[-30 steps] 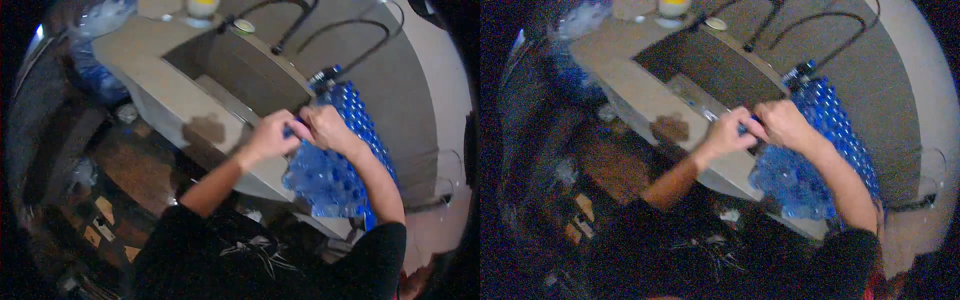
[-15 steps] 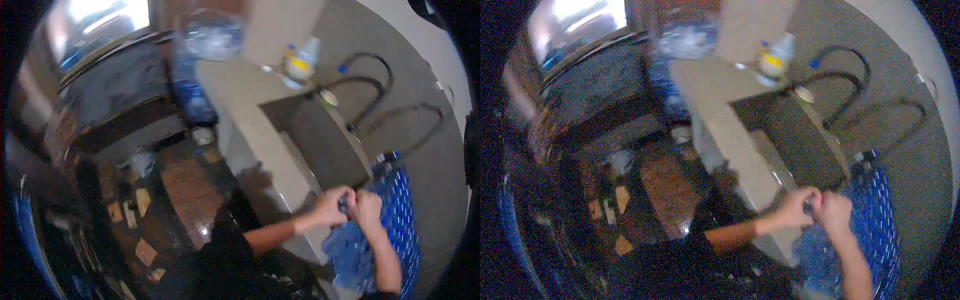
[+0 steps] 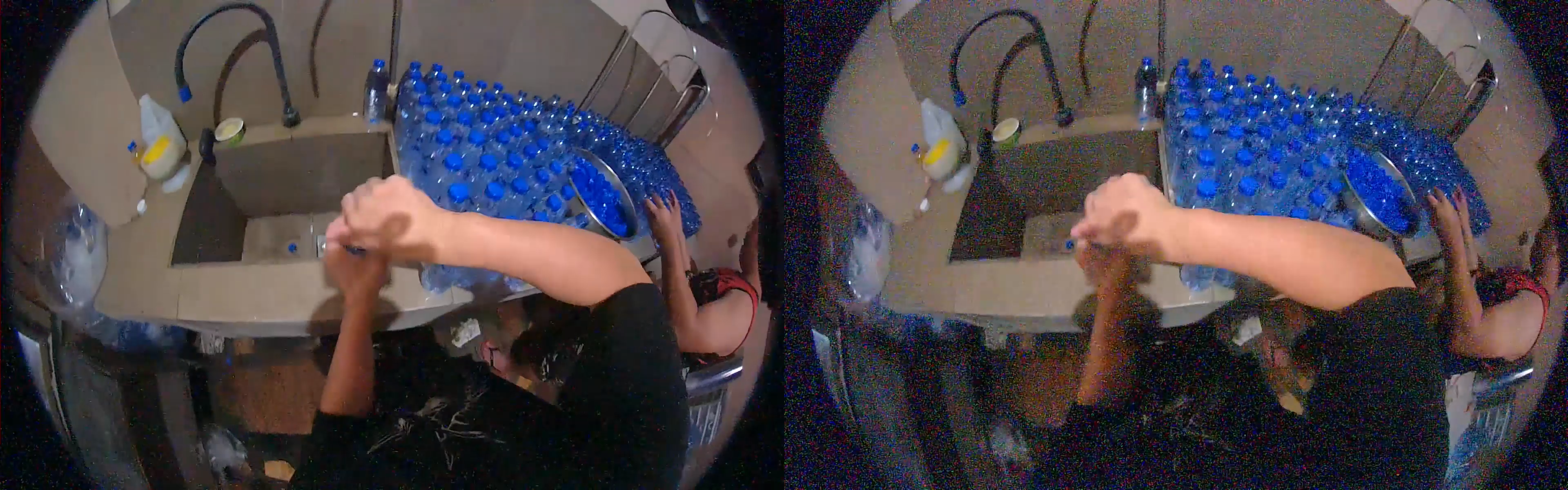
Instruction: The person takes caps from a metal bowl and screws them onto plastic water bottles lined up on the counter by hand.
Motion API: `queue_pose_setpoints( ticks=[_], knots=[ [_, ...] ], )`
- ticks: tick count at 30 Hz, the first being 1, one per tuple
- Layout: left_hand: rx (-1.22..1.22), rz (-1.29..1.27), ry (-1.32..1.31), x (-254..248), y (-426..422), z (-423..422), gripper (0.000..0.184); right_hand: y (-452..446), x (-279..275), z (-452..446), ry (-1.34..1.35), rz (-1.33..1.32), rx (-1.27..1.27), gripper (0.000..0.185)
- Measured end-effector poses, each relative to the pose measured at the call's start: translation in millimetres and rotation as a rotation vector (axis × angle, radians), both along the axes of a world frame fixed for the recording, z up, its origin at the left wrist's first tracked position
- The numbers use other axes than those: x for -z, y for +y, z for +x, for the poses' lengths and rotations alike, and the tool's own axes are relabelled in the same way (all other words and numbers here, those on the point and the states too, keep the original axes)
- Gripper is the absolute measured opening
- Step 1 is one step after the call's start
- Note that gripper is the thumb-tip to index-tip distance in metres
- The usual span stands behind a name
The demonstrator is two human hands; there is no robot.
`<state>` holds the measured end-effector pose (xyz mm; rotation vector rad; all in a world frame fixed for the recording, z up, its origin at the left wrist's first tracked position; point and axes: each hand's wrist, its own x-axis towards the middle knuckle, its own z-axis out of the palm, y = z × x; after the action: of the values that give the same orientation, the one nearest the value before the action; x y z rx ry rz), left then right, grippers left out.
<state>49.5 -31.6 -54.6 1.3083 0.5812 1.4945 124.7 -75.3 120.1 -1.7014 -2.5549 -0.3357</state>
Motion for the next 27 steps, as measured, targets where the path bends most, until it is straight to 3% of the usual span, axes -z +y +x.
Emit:
queue_pose_setpoints(
  ticks=[2,3,6,9,11,12,13,14,16,18,20,22,24,26,27],
  knots=[
    [0.009,0.375,0.340,-34,-5,-26,0.040,7,17,26,0.069,0.154,-0.320,0.036],
    [0.075,0.398,0.447,-45,-3,-35,0.039,13,16,36,0.020,0.063,-0.437,0.040],
    [0.518,0.367,0.487,-22,26,-53,0.044,19,1,34,-0.005,-0.113,-0.523,0.040],
    [0.493,-0.033,0.111,-6,6,-56,0.057,29,17,31,0.179,-0.052,-0.678,0.034],
    [0.575,-0.119,0.001,-6,3,-52,0.063,20,26,24,0.231,-0.111,-0.367,0.028],
    [0.431,-0.139,-0.043,-3,-2,-42,0.063,14,34,18,0.262,-0.142,-0.208,0.025],
    [0.285,-0.158,-0.079,-1,-7,-31,0.064,12,47,13,0.251,-0.048,-0.240,0.024],
    [-0.046,-0.141,-0.103,0,-23,-2,0.063,11,62,7,0.240,0.046,-0.269,0.023],
    [-0.375,-0.015,-0.021,2,-44,6,0.063,-5,63,-2,0.232,0.049,-0.197,0.023],
    [-0.363,0.152,0.108,1,-39,-3,0.067,-14,34,1,0.209,-0.109,-0.034,0.025],
    [-0.298,0.202,0.159,29,-20,-7,0.072,-20,22,3,0.291,0.032,-0.081,0.023],
    [-0.258,0.122,0.189,6,-22,-7,0.075,-29,18,3,0.317,0.177,-0.117,0.023],
    [-0.257,-0.026,0.246,-27,-39,-7,0.078,-20,14,14,0.413,-0.059,-0.021,0.032],
    [-0.270,0.121,0.262,-45,-47,-9,0.079,-15,-10,23,0.412,-0.198,0.153,0.037],
    [-0.299,0.217,0.326,-48,-50,-20,0.078,-15,-26,38,0.402,-0.093,0.197,0.039]
  ],
)
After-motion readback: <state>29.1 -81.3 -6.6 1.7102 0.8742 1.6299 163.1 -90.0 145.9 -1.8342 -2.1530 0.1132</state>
